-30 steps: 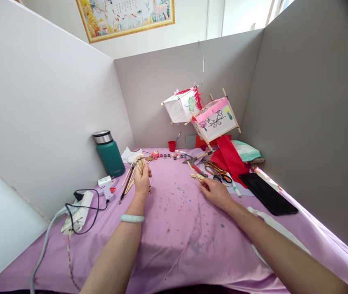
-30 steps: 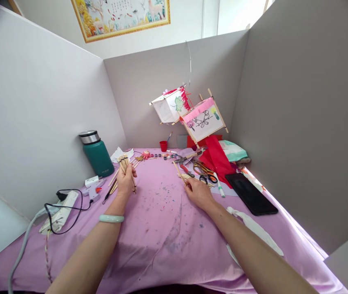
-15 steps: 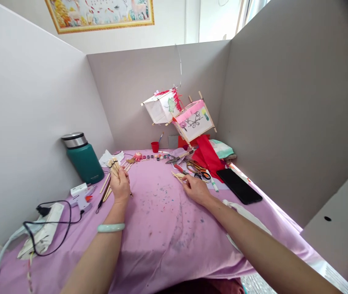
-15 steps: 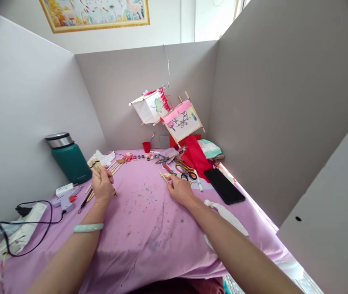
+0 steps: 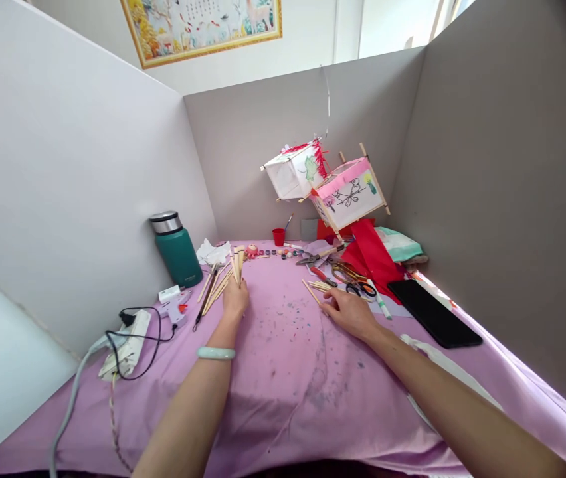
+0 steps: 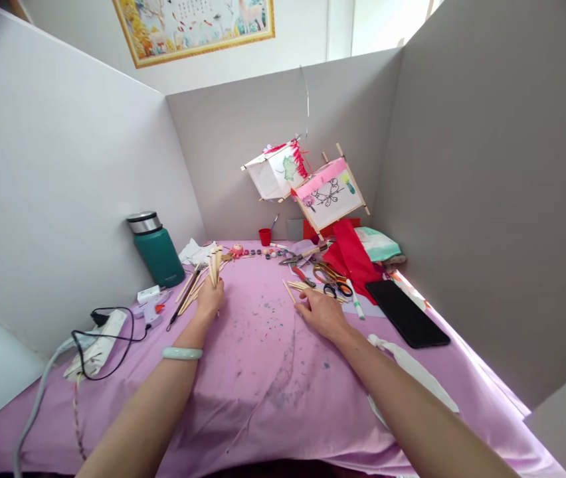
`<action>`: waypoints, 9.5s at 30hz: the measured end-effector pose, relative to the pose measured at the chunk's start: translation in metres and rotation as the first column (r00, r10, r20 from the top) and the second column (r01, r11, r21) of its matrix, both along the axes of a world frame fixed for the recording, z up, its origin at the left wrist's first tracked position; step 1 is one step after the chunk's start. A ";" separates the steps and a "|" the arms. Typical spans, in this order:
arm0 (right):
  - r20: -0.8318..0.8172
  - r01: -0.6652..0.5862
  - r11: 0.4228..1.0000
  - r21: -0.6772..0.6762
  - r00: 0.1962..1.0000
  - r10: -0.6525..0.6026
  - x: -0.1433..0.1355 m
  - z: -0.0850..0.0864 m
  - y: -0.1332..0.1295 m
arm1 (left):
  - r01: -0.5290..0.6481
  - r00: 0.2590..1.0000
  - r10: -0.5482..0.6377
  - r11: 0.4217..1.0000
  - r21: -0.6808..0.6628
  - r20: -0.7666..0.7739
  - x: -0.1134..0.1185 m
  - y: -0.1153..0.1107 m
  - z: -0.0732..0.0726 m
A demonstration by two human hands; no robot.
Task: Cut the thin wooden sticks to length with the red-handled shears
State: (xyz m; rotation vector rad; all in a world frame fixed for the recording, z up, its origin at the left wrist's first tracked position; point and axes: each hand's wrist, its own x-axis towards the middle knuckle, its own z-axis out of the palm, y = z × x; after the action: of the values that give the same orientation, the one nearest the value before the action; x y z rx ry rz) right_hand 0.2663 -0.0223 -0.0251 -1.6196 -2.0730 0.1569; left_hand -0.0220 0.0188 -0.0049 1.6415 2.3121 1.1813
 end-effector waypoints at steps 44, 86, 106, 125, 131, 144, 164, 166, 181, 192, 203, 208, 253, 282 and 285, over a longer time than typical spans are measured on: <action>0.228 -0.014 1.000 0.025 0.974 0.008 -0.006 0.007 -0.009 | -0.107 0.871 -0.052 0.951 -0.291 -0.488 -0.003 -0.014 0.005; 0.433 0.069 0.993 0.096 0.895 -0.104 0.007 0.020 0.001 | 0.021 0.847 -0.083 0.992 -0.123 -0.526 0.006 -0.016 0.007; 0.187 0.013 0.992 -0.125 0.982 0.010 0.001 0.018 0.002 | 0.168 0.840 -0.182 0.983 -0.074 -0.511 0.009 -0.011 0.002; -0.904 -0.357 0.934 0.004 0.398 0.156 -0.015 0.012 0.013 | 0.739 0.670 -0.714 0.668 0.088 -0.205 0.058 -0.026 0.029; -0.940 -0.454 0.888 0.076 0.264 0.215 -0.056 0.037 0.024 | 0.791 0.493 -0.847 0.531 0.304 0.198 0.093 -0.024 0.044; -0.837 -0.504 0.860 0.075 0.437 0.329 -0.088 -0.020 0.028 | 0.684 0.602 -0.758 0.651 0.330 0.250 0.098 -0.024 0.007; -0.454 -0.566 0.824 -0.017 0.739 0.498 -0.062 -0.003 0.030 | 0.776 0.107 -0.739 0.480 0.409 0.665 0.084 -0.024 0.013; -0.460 -0.550 0.835 -0.008 0.744 0.486 -0.063 -0.004 0.031 | 0.783 0.065 -0.735 0.457 0.422 0.675 0.083 -0.023 0.012; -0.607 -0.550 0.826 -0.128 0.701 0.373 -0.068 -0.003 0.034 | 0.688 -0.124 -0.658 0.482 0.542 0.742 0.077 -0.028 0.017; -0.535 -0.547 0.824 -0.148 0.745 0.398 -0.063 0.004 0.031 | 0.638 -0.066 -0.617 0.578 0.509 0.784 0.073 -0.020 0.012; -0.606 -0.607 0.779 -0.158 0.683 0.409 -0.060 0.004 0.029 | 0.643 -0.115 -0.578 0.577 0.504 0.808 0.072 -0.018 0.010; -0.553 -0.522 0.847 -0.105 0.738 0.386 -0.068 -0.005 0.029 | 0.647 -0.152 -0.575 0.557 0.521 0.804 0.072 -0.019 0.009; 0.391 0.226 0.961 -0.158 0.908 -0.149 -0.030 0.037 0.017 | 0.450 -0.103 -0.336 0.824 0.345 0.936 0.066 -0.008 0.009; 0.367 0.486 0.867 -0.108 0.830 -0.420 0.034 0.045 0.041 | 0.492 -0.149 -0.302 0.804 0.335 0.942 0.061 -0.011 0.013; 0.370 0.357 0.934 0.022 0.865 -0.340 0.020 0.042 0.041 | 0.506 -0.179 -0.270 0.800 0.324 0.946 0.063 -0.009 0.013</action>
State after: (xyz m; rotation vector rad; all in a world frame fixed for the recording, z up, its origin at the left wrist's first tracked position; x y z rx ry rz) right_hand 0.2859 0.0185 0.0170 -2.1595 -1.9954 -0.2456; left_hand 0.0406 0.0093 0.0078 0.6545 0.7144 1.2112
